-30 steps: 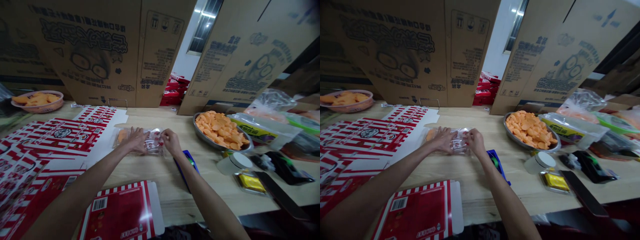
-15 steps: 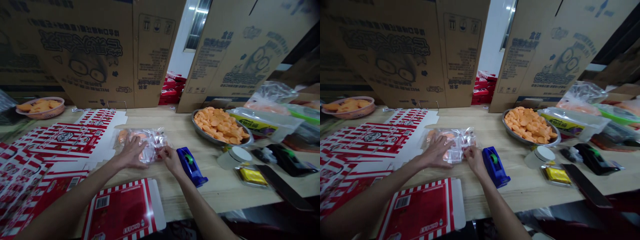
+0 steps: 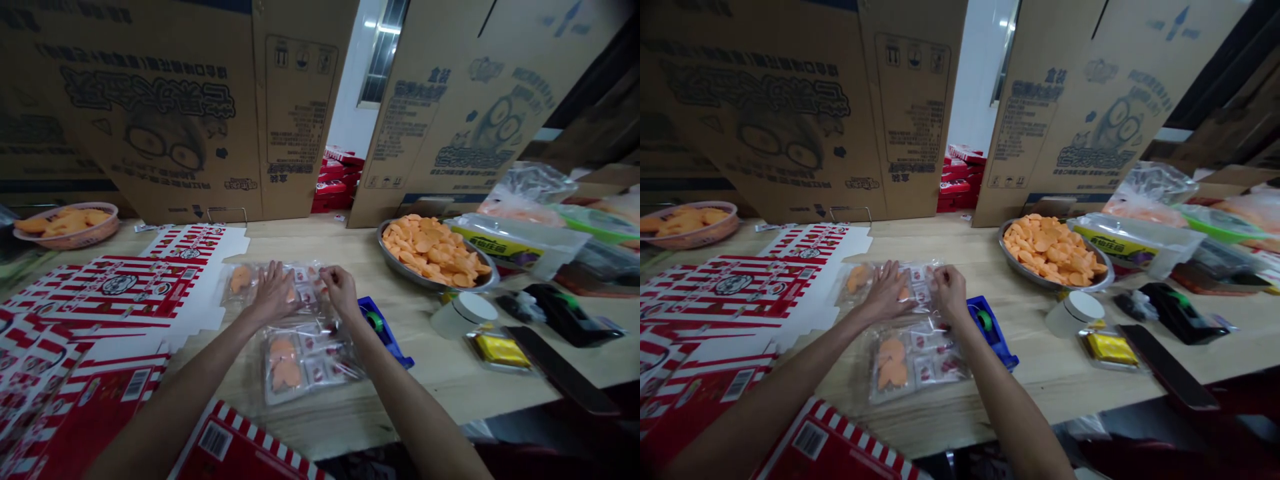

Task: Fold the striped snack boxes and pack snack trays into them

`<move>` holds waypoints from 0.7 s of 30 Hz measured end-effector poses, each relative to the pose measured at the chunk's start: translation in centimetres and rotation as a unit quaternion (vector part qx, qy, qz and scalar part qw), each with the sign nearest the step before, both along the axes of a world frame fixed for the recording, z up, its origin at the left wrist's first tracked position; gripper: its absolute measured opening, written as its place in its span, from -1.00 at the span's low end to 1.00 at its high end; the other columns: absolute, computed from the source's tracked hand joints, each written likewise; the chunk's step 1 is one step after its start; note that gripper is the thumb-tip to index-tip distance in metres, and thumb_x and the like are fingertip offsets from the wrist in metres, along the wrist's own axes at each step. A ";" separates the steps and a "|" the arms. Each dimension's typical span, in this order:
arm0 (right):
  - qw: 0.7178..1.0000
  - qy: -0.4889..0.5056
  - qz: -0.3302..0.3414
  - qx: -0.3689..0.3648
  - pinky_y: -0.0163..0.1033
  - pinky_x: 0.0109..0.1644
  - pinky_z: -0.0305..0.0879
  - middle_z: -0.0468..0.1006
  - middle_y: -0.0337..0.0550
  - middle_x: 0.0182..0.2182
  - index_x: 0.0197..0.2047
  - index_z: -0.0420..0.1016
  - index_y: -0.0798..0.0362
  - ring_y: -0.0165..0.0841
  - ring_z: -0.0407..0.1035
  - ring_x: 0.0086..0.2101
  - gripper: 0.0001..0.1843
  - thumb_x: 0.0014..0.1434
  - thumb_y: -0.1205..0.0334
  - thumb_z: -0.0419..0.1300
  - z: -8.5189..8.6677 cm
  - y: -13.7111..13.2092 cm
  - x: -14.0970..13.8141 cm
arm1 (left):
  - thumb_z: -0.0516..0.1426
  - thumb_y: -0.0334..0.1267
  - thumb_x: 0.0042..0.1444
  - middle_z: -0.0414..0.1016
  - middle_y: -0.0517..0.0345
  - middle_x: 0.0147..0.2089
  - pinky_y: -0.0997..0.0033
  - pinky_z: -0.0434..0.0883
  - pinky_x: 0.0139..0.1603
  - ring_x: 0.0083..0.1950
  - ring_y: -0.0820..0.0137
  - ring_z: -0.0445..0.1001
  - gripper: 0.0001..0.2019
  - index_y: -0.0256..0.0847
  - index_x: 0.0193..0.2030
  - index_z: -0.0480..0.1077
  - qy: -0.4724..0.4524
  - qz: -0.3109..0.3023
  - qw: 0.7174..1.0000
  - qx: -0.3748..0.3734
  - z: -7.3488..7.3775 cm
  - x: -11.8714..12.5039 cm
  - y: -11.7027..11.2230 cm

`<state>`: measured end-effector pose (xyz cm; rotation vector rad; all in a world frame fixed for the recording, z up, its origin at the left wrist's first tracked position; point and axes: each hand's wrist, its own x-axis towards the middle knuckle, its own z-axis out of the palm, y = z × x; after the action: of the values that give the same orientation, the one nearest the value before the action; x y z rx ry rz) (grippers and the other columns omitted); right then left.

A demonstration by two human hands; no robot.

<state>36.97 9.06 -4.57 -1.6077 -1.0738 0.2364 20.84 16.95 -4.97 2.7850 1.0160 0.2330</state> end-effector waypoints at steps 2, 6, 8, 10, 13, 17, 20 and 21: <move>1.000 -0.012 -0.017 -0.004 -0.29 -0.35 0.26 0.47 -0.19 -0.54 -0.52 0.34 0.06 -0.36 0.34 -0.46 -0.87 0.01 0.24 0.06 -0.2 2.3 0.9 | 0.18 0.28 -0.20 -0.19 -0.40 0.41 -0.28 -0.17 0.28 0.41 -0.23 -0.28 0.00 -0.29 0.31 0.04 0.044 -0.004 0.998 -0.036 0.3 0.6 0.6; 0.998 -0.039 -0.030 -0.028 -0.29 -0.39 0.21 0.43 -0.23 -0.60 -0.60 0.28 0.04 -0.37 0.30 -0.51 -0.85 -0.03 0.28 0.06 -0.8 4.3 2.1 | 0.24 0.32 -0.43 -0.16 -0.43 0.40 -0.31 -0.24 0.28 0.40 -0.24 -0.22 0.19 -0.32 0.32 0.01 0.087 -0.024 0.995 -0.042 0.6 0.2 1.6; 0.998 -0.050 -0.021 -0.039 -0.29 -0.38 0.22 0.43 -0.22 -0.59 -0.60 0.28 0.04 -0.37 0.31 -0.51 -0.85 -0.03 0.29 0.06 -1.0 4.5 2.2 | 0.24 0.27 -0.41 0.00 -0.42 0.35 -0.31 -0.23 0.28 0.37 -0.22 -0.08 0.11 -0.32 0.27 0.08 0.094 -0.038 0.994 -0.029 0.7 -0.2 2.3; 0.997 -0.062 -0.006 -0.043 -0.30 -0.36 0.24 0.47 -0.19 -0.54 -0.54 0.31 0.04 -0.36 0.34 -0.48 -0.87 0.01 0.28 0.05 -1.0 4.6 2.0 | 0.24 0.24 -0.38 0.12 -0.39 0.29 -0.33 -0.19 0.27 0.32 -0.20 0.04 0.03 -0.30 0.24 0.14 0.100 -0.046 0.994 -0.024 0.6 -0.6 3.1; 0.995 -0.089 0.015 -0.047 -0.32 -0.31 0.25 0.49 -0.15 -0.44 -0.46 0.34 0.05 -0.36 0.37 -0.41 -0.89 0.06 0.28 0.04 -1.1 5.1 1.2 | 0.22 0.26 -0.38 0.14 -0.37 0.27 -0.34 -0.14 0.24 0.29 -0.17 0.08 0.04 -0.27 0.25 0.11 0.098 -0.052 0.994 -0.015 0.2 -1.0 4.0; 0.988 -0.126 0.036 -0.076 -0.33 -0.35 0.19 0.41 -0.21 -0.54 -0.53 0.31 0.04 -0.38 0.30 -0.48 -0.89 -0.03 0.40 0.08 -1.4 5.7 0.5 | 0.22 0.30 -0.42 0.04 -0.42 0.32 -0.34 -0.18 0.25 0.33 -0.18 0.00 0.12 -0.29 0.28 0.06 0.094 -0.051 0.994 -0.017 -0.4 -1.1 4.2; 0.986 -0.142 0.038 -0.082 -0.31 -0.34 0.18 0.41 -0.19 -0.52 -0.51 0.32 0.05 -0.37 0.29 -0.47 -0.89 0.00 0.39 0.07 -1.5 5.1 0.5 | 0.23 0.31 -0.46 -0.05 -0.46 0.35 -0.37 -0.24 0.25 0.36 -0.22 -0.09 0.19 -0.33 0.31 0.00 0.095 -0.063 0.993 -0.030 -0.6 -1.2 4.2; 0.985 -0.146 0.039 -0.080 -0.30 -0.32 0.19 0.43 -0.18 -0.49 -0.49 0.33 0.05 -0.36 0.30 -0.44 -0.90 0.02 0.38 0.06 -1.4 4.8 0.6 | 0.24 0.30 -0.47 -0.05 -0.45 0.35 -0.37 -0.24 0.25 0.36 -0.23 -0.09 0.21 -0.33 0.31 -0.02 0.094 -0.068 0.993 -0.032 -0.6 -1.2 4.2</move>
<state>37.55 13.84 -5.99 -1.7840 -1.3728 0.1444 19.65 21.17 -5.56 2.8443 0.8483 -0.0798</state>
